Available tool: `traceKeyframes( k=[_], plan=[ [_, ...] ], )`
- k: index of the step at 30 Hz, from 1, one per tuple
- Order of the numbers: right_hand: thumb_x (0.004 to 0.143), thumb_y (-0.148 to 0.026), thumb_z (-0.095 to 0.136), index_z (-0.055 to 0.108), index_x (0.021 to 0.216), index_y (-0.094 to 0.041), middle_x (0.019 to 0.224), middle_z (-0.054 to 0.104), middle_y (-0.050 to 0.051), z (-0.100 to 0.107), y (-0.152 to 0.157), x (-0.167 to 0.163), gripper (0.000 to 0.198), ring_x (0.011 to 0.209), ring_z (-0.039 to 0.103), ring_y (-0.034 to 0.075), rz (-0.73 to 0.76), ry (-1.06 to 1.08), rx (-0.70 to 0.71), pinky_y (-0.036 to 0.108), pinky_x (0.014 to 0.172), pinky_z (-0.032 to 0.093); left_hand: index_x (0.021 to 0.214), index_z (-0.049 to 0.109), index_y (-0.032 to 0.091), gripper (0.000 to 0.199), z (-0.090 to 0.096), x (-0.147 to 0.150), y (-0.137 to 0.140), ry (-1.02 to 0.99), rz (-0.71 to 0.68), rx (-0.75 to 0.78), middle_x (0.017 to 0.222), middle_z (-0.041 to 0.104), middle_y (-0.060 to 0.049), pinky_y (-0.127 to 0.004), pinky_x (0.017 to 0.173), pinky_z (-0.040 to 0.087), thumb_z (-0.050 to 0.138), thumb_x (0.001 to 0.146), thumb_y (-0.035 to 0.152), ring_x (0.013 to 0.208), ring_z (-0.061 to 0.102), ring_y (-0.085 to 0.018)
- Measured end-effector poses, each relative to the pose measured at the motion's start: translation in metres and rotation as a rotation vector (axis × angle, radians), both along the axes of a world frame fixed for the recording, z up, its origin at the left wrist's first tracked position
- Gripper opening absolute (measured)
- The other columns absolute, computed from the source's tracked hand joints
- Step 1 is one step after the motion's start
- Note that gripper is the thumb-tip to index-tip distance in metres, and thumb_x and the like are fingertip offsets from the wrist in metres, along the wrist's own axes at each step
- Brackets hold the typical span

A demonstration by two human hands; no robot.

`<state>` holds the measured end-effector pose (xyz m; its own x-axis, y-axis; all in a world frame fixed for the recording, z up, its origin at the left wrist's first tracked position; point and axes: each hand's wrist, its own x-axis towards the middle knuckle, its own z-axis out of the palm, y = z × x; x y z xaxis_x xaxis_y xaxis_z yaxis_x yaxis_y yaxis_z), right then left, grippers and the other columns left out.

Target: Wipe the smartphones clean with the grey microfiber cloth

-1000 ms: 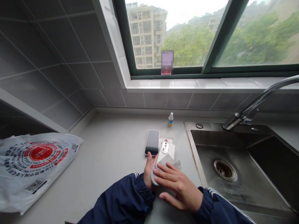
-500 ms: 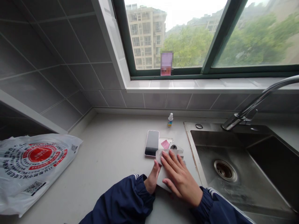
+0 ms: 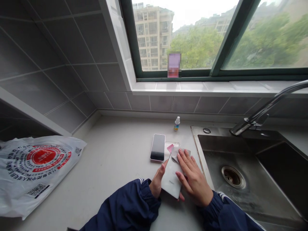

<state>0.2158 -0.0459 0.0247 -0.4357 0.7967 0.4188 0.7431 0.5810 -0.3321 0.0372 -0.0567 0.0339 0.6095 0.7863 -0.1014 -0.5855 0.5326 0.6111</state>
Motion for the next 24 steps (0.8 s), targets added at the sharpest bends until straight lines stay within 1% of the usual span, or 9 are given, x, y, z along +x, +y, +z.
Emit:
traceKeyframes(
  k=[4,5,7,9,11,15,17,21,24],
  plan=[
    [0.1,-0.028,0.043,0.024,0.155,-0.018,0.158,0.028,0.012,0.0,-0.003,-0.002,0.059,0.148,0.018,0.032,0.064,0.015,0.006,0.056,0.115,0.029,0.15,0.027,0.029,0.07,0.001,0.002,0.002,-0.061,0.102,-0.038,0.122,0.064,-0.02,-0.037,0.054,0.054,0.036,0.091,0.065,0.068,0.072,-0.028],
    [0.1,-0.027,0.043,0.026,0.155,-0.018,0.158,0.029,0.012,0.0,-0.004,-0.003,0.058,0.148,0.019,0.031,0.085,0.016,0.008,0.056,0.115,0.029,0.147,0.032,0.027,0.069,0.001,0.003,0.003,-0.083,0.146,-0.049,0.122,0.064,-0.019,-0.039,0.059,0.055,0.038,0.09,0.065,0.073,0.072,-0.028],
    [0.099,-0.025,0.044,0.03,0.153,-0.017,0.156,0.032,0.013,0.003,-0.006,-0.004,0.056,0.148,0.021,0.031,0.134,0.015,0.01,0.057,0.115,0.029,0.14,0.045,0.02,0.064,0.002,0.006,0.004,-0.12,0.263,-0.078,0.126,0.063,-0.019,-0.044,0.079,0.055,0.043,0.09,0.061,0.092,0.07,-0.03],
    [0.099,-0.023,0.046,0.035,0.151,-0.016,0.154,0.036,0.013,0.007,-0.008,-0.005,0.054,0.147,0.023,0.031,0.19,0.014,0.014,0.057,0.115,0.029,0.132,0.053,0.014,0.059,0.004,0.007,0.005,-0.131,0.376,-0.116,0.129,0.061,-0.019,-0.046,0.099,0.046,0.047,0.091,0.057,0.114,0.061,-0.032],
    [0.097,-0.023,0.048,0.039,0.148,-0.015,0.151,0.041,0.013,0.012,-0.01,-0.005,0.052,0.146,0.027,0.03,0.245,0.018,0.018,0.057,0.115,0.03,0.128,0.057,0.011,0.058,0.007,0.008,0.007,-0.12,0.429,-0.14,0.127,0.062,-0.019,-0.047,0.107,0.038,0.049,0.09,0.055,0.124,0.053,-0.034],
    [0.094,-0.022,0.054,0.048,0.142,-0.018,0.145,0.05,0.011,0.022,-0.014,-0.007,0.048,0.143,0.034,0.029,0.328,0.042,0.025,0.056,0.117,0.027,0.128,0.056,0.009,0.062,0.011,0.004,0.01,-0.118,0.434,-0.124,0.12,0.065,-0.019,-0.047,0.11,0.035,0.045,0.091,0.056,0.123,0.055,-0.033],
    [0.093,-0.023,0.056,0.05,0.14,-0.018,0.143,0.053,0.011,0.026,-0.017,-0.009,0.048,0.143,0.035,0.028,0.373,0.039,0.019,0.055,0.118,0.025,0.131,0.054,0.008,0.064,0.013,0.002,0.011,-0.137,0.416,-0.093,0.124,0.064,-0.019,-0.046,0.111,0.034,0.04,0.092,0.058,0.122,0.056,-0.032],
    [0.093,-0.03,0.057,0.047,0.142,-0.016,0.143,0.052,0.012,0.03,-0.021,-0.014,0.052,0.143,0.033,0.029,0.458,0.003,-0.023,0.056,0.119,0.02,0.135,0.05,0.008,0.069,0.016,0.0,0.012,-0.174,0.373,-0.073,0.137,0.057,-0.019,-0.043,0.114,0.03,0.034,0.093,0.06,0.127,0.052,-0.032],
    [0.094,-0.034,0.056,0.044,0.145,-0.014,0.147,0.048,0.013,0.03,-0.022,-0.017,0.056,0.145,0.029,0.029,0.49,-0.037,-0.063,0.056,0.12,0.017,0.134,0.051,0.009,0.067,0.016,0.0,0.012,-0.169,0.375,-0.116,0.132,0.06,-0.018,-0.044,0.113,0.032,0.038,0.092,0.059,0.124,0.055,-0.032]
  ],
)
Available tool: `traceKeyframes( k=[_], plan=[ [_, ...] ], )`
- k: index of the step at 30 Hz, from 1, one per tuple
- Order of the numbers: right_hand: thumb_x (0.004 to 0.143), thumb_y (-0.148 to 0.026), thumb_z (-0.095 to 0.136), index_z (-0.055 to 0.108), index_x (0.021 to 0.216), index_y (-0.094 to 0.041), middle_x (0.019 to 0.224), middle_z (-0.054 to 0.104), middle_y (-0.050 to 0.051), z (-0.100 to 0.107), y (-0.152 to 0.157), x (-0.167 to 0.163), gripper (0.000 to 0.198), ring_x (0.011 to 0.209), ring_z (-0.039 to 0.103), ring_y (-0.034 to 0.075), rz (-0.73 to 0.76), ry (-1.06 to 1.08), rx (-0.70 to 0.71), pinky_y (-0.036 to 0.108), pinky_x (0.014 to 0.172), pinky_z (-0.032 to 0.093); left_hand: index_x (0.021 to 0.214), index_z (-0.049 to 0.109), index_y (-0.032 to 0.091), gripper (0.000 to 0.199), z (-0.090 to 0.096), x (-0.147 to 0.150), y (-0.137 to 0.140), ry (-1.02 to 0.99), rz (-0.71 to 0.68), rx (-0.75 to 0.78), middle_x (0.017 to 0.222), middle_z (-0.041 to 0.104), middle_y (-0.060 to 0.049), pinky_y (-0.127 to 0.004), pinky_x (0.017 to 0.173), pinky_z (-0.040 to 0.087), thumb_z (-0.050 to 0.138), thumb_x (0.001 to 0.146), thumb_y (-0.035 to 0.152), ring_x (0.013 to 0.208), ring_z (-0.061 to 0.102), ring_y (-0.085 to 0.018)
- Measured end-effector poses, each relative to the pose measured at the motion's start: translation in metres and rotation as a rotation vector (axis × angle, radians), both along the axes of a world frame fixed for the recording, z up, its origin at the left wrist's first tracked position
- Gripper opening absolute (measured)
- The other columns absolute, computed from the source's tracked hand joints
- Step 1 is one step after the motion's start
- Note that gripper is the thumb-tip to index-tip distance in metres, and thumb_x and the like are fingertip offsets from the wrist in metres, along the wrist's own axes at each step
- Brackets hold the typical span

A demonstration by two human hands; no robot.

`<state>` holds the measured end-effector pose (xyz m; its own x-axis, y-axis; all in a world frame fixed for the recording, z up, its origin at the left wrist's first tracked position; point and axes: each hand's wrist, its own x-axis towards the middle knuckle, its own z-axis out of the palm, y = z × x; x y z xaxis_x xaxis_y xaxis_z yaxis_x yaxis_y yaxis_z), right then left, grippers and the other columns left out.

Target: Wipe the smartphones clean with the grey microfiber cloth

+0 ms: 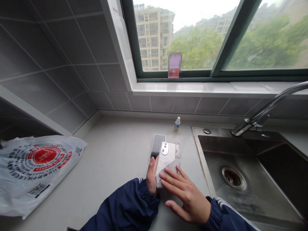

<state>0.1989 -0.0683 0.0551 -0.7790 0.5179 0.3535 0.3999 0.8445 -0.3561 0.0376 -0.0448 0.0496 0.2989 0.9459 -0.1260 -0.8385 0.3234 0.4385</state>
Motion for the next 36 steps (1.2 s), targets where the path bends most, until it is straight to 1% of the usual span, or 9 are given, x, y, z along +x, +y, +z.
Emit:
traceKeyframes(
  k=[3,5,7,11,14,19,24,30,36],
  plan=[
    [0.093,-0.036,0.057,0.041,0.147,-0.014,0.149,0.045,0.013,0.0,-0.001,-0.002,0.06,0.146,0.026,0.029,0.014,-0.007,-0.022,0.055,0.12,0.016,0.133,0.051,0.011,0.065,-0.002,0.002,-0.001,0.023,0.062,-0.111,0.121,0.066,-0.017,-0.045,0.109,0.036,0.045,0.09,0.059,0.115,0.06,-0.031],
    [0.092,-0.035,0.057,0.04,0.148,-0.014,0.15,0.043,0.012,-0.001,-0.001,-0.004,0.062,0.146,0.025,0.03,0.016,-0.013,-0.029,0.055,0.12,0.016,0.134,0.05,0.012,0.065,-0.002,0.002,-0.002,0.026,0.103,-0.158,0.118,0.067,-0.016,-0.046,0.107,0.038,0.047,0.089,0.059,0.111,0.062,-0.031],
    [0.093,-0.03,0.056,0.04,0.147,-0.015,0.151,0.043,0.011,-0.002,-0.001,-0.004,0.059,0.146,0.024,0.029,0.005,-0.013,-0.016,0.055,0.12,0.018,0.135,0.049,0.013,0.065,-0.001,0.002,-0.001,0.019,0.103,-0.157,0.118,0.067,-0.015,-0.046,0.106,0.039,0.048,0.088,0.059,0.11,0.063,-0.031],
    [0.094,-0.011,0.048,0.046,0.143,-0.017,0.148,0.048,0.009,-0.008,-0.001,-0.003,0.049,0.145,0.029,0.025,-0.068,0.036,0.034,0.053,0.119,0.025,0.133,0.05,0.012,0.064,-0.001,0.001,0.001,0.059,0.12,-0.124,0.115,0.068,-0.016,-0.047,0.107,0.038,0.051,0.087,0.058,0.114,0.061,-0.032],
    [0.093,-0.006,0.045,0.051,0.138,-0.017,0.145,0.051,0.01,-0.014,0.0,-0.001,0.047,0.144,0.033,0.023,-0.095,0.071,0.055,0.052,0.118,0.028,0.133,0.05,0.011,0.063,-0.004,0.001,0.002,0.075,0.136,-0.097,0.117,0.068,-0.017,-0.048,0.108,0.037,0.048,0.09,0.057,0.116,0.06,-0.033],
    [0.094,-0.006,0.046,0.058,0.13,-0.019,0.138,0.058,0.008,-0.023,0.003,-0.001,0.041,0.14,0.039,0.021,-0.118,0.163,0.096,0.048,0.117,0.033,0.138,0.048,0.01,0.065,-0.01,0.001,0.0,0.049,0.1,-0.039,0.131,0.061,-0.017,-0.047,0.114,0.031,0.043,0.092,0.056,0.122,0.056,-0.032],
    [0.095,-0.01,0.05,0.062,0.125,-0.02,0.135,0.061,0.007,-0.027,0.002,-0.004,0.034,0.138,0.043,0.022,-0.148,0.203,0.115,0.046,0.115,0.037,0.143,0.044,0.015,0.068,-0.011,0.003,-0.002,0.062,0.063,-0.011,0.133,0.061,-0.015,-0.046,0.115,0.029,0.048,0.09,0.057,0.129,0.051,-0.033],
    [0.096,-0.01,0.051,0.062,0.124,-0.019,0.134,0.062,0.007,-0.025,-0.001,-0.008,0.031,0.136,0.047,0.022,-0.147,0.212,0.14,0.044,0.113,0.042,0.146,0.039,0.02,0.066,-0.004,0.01,-0.008,0.075,0.047,-0.014,0.134,0.06,-0.014,-0.044,0.11,0.037,0.049,0.091,0.054,0.128,0.051,-0.031],
    [0.096,-0.011,0.052,0.064,0.121,-0.018,0.134,0.062,0.007,-0.023,-0.003,-0.01,0.029,0.137,0.044,0.023,-0.126,0.213,0.128,0.045,0.113,0.042,0.15,0.032,0.019,0.075,-0.008,0.011,-0.012,0.035,-0.061,-0.027,0.126,0.063,-0.016,-0.043,0.105,0.043,0.055,0.088,0.055,0.123,0.056,-0.03]
  ],
)
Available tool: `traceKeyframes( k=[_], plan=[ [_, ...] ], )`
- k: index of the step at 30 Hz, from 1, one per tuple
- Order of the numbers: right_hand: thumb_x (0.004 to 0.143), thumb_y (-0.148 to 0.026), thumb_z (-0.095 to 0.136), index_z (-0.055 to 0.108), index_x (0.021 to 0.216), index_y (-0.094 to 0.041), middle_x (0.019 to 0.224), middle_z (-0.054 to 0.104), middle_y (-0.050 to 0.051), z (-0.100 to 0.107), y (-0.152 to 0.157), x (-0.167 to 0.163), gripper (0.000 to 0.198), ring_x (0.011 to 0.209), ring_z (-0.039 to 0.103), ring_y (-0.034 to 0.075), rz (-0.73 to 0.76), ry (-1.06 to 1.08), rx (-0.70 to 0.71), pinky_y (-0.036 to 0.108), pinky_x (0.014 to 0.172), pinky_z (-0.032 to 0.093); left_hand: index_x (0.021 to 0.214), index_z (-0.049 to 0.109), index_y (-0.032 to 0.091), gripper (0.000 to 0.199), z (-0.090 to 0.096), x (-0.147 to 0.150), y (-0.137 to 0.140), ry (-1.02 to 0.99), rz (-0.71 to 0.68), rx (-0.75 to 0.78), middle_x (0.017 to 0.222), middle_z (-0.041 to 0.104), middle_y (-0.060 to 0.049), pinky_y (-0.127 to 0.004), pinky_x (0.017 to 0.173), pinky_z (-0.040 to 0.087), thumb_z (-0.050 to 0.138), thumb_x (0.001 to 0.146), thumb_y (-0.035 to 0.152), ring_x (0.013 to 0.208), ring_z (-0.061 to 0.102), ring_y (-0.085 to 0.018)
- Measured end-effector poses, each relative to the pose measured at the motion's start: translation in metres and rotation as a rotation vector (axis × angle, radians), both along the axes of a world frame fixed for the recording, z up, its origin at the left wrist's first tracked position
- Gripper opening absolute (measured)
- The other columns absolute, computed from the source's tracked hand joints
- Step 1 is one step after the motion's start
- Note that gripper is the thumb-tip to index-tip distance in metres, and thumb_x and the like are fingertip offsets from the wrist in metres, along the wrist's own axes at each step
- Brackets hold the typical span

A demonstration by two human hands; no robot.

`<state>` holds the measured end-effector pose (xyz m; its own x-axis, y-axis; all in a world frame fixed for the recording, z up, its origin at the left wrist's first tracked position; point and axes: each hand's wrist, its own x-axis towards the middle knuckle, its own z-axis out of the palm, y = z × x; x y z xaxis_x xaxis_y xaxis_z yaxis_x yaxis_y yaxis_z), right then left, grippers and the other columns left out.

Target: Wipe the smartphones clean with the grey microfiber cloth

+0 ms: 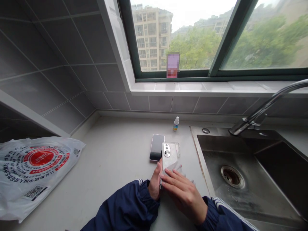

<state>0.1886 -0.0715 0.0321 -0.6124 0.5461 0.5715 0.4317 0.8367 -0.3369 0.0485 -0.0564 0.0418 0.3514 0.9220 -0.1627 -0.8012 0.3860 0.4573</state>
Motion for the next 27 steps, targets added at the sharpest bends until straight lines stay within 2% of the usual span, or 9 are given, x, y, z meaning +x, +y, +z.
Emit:
traceKeyframes(
  k=[9,17,22,27],
  plan=[
    [0.094,-0.009,0.055,0.063,0.122,-0.013,0.136,0.06,0.011,-0.002,0.006,0.006,0.029,0.137,0.045,0.023,0.007,0.01,0.015,0.043,0.113,0.043,0.144,0.043,0.016,0.062,-0.001,-0.004,0.005,0.04,0.1,0.037,0.132,0.06,-0.014,-0.042,0.11,0.038,0.044,0.093,0.053,0.126,0.053,-0.029],
    [0.093,-0.007,0.053,0.063,0.124,-0.014,0.134,0.062,0.01,0.007,0.009,0.01,0.034,0.135,0.048,0.023,-0.007,0.01,-0.004,0.041,0.111,0.045,0.138,0.05,0.011,0.062,-0.006,-0.008,0.013,0.021,0.134,-0.015,0.122,0.067,-0.015,-0.046,0.112,0.034,0.044,0.093,0.054,0.114,0.061,-0.03],
    [0.092,-0.007,0.056,0.063,0.123,-0.014,0.134,0.062,0.01,0.002,0.005,0.007,0.032,0.134,0.049,0.024,-0.029,0.007,0.013,0.044,0.11,0.047,0.141,0.046,0.013,0.063,-0.01,-0.005,0.011,0.035,0.107,0.036,0.129,0.063,-0.015,-0.045,0.113,0.032,0.043,0.094,0.054,0.123,0.056,-0.03],
    [0.091,-0.007,0.058,0.062,0.123,-0.013,0.136,0.06,0.01,-0.002,0.001,0.002,0.033,0.136,0.046,0.025,-0.023,0.003,0.012,0.046,0.112,0.044,0.144,0.044,0.017,0.065,-0.015,-0.001,0.005,0.076,0.07,0.012,0.13,0.063,-0.013,-0.042,0.114,0.032,0.05,0.091,0.054,0.129,0.051,-0.028]
  ],
)
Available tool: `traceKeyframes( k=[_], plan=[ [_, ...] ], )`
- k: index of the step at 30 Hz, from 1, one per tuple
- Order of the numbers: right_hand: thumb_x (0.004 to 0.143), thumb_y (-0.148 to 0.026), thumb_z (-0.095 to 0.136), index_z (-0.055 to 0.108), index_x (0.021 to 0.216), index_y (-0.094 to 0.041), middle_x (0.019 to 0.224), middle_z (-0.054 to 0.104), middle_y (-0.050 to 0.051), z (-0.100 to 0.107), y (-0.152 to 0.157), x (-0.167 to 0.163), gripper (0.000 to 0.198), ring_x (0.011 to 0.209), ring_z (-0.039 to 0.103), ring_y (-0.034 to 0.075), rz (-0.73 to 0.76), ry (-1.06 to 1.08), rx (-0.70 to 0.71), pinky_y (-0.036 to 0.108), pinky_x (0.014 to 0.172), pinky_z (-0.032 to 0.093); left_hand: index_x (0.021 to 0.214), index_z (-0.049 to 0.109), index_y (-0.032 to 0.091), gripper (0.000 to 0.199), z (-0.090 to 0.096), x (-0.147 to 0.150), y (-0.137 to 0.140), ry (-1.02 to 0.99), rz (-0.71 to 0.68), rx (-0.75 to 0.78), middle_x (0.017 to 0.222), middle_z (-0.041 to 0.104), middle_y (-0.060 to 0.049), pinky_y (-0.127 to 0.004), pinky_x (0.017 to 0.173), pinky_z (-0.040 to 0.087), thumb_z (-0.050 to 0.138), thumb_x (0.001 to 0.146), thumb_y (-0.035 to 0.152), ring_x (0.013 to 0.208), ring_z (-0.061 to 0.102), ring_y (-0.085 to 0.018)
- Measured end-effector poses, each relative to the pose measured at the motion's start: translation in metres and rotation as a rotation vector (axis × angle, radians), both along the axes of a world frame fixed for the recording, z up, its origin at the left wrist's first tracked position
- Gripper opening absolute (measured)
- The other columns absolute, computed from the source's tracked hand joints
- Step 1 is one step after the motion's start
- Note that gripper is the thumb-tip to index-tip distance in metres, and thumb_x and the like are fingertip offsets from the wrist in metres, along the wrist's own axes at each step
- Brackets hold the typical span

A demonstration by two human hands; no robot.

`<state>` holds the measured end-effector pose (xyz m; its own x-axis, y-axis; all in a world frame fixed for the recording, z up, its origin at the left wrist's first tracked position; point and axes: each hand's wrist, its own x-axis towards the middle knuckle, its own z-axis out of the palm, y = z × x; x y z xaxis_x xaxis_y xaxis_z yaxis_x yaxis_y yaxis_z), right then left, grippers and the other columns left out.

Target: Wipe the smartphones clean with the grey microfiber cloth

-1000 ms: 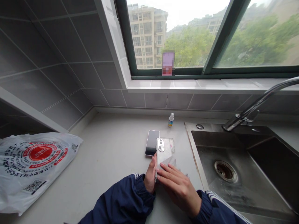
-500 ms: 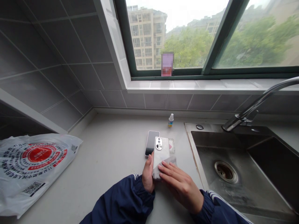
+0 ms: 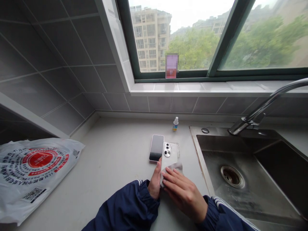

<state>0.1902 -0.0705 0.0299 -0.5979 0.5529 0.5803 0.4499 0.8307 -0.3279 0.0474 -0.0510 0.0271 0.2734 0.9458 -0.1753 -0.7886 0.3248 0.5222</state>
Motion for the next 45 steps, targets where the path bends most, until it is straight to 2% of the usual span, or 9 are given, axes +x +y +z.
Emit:
traceKeyframes(
  k=[6,10,16,22,26,30,35,39,45],
  plan=[
    [0.091,-0.007,0.058,0.061,0.125,-0.013,0.138,0.058,0.01,-0.001,-0.001,-0.002,0.035,0.138,0.043,0.026,0.008,0.001,0.007,0.046,0.113,0.043,0.147,0.039,0.018,0.071,0.004,0.0,-0.004,-0.031,-0.079,0.017,0.136,0.058,-0.014,-0.044,0.114,0.033,0.052,0.089,0.057,0.133,0.048,-0.03],
    [0.091,-0.006,0.057,0.06,0.126,-0.012,0.139,0.057,0.01,-0.001,0.001,-0.001,0.035,0.139,0.042,0.025,0.014,-0.019,0.014,0.046,0.113,0.043,0.148,0.037,0.017,0.072,0.007,-0.001,-0.001,-0.025,-0.046,0.017,0.136,0.058,-0.015,-0.046,0.115,0.031,0.05,0.09,0.056,0.132,0.048,-0.031],
    [0.09,-0.006,0.055,0.06,0.125,-0.012,0.139,0.058,0.01,0.003,0.005,0.005,0.035,0.139,0.042,0.025,0.014,-0.055,0.011,0.046,0.113,0.044,0.144,0.043,0.013,0.066,0.008,-0.003,0.004,-0.031,0.038,0.023,0.129,0.063,-0.016,-0.048,0.115,0.028,0.042,0.093,0.055,0.127,0.053,-0.032],
    [0.091,-0.007,0.052,0.059,0.129,-0.011,0.143,0.054,0.01,0.008,0.005,0.007,0.039,0.141,0.038,0.024,-0.01,-0.081,-0.032,0.044,0.115,0.041,0.141,0.045,0.01,0.067,0.007,-0.005,0.006,-0.048,0.023,0.011,0.121,0.066,-0.017,-0.049,0.113,0.031,0.036,0.095,0.057,0.119,0.058,-0.032],
    [0.095,-0.014,0.05,0.051,0.138,-0.009,0.148,0.046,0.014,0.011,0.004,0.007,0.043,0.143,0.034,0.026,-0.097,-0.124,-0.066,0.043,0.113,0.043,0.141,0.045,0.012,0.062,0.004,-0.004,0.007,-0.049,0.039,0.032,0.124,0.065,-0.015,-0.045,0.115,0.029,0.039,0.095,0.053,0.128,0.052,-0.031],
    [0.097,-0.026,0.05,0.034,0.151,-0.013,0.154,0.035,0.014,0.009,0.005,0.007,0.057,0.145,0.028,0.033,-0.177,-0.254,-0.08,0.058,0.112,0.036,0.143,0.044,0.015,0.061,-0.001,-0.004,0.006,-0.037,0.016,0.007,0.124,0.065,-0.013,-0.045,0.115,0.031,0.041,0.095,0.052,0.128,0.052,-0.031],
    [0.099,-0.038,0.047,0.012,0.157,-0.012,0.159,0.02,0.017,0.003,0.007,0.009,0.073,0.147,0.017,0.037,-0.299,-0.28,-0.11,0.062,0.111,0.032,0.149,0.033,0.023,0.067,-0.004,-0.007,-0.001,0.047,-0.125,0.037,0.142,0.053,-0.014,-0.048,0.098,0.05,0.046,0.092,0.056,0.123,0.056,-0.034],
    [0.099,-0.043,0.045,0.005,0.157,-0.013,0.161,0.014,0.017,0.0,0.008,0.011,0.077,0.148,0.013,0.038,-0.389,-0.223,-0.145,0.062,0.113,0.028,0.152,0.026,0.031,0.069,-0.004,-0.01,-0.006,0.156,-0.214,0.083,0.148,0.046,-0.014,-0.046,0.076,0.058,0.047,0.091,0.055,0.103,0.066,-0.035],
    [0.099,-0.041,0.042,0.006,0.158,-0.014,0.162,0.014,0.015,0.0,0.011,0.015,0.074,0.149,0.011,0.038,-0.489,-0.09,-0.148,0.063,0.114,0.024,0.152,0.027,0.026,0.072,0.01,-0.013,-0.012,0.269,-0.316,0.22,0.13,0.061,-0.019,-0.036,0.058,0.055,0.05,0.09,0.055,0.067,0.071,-0.025]
  ],
)
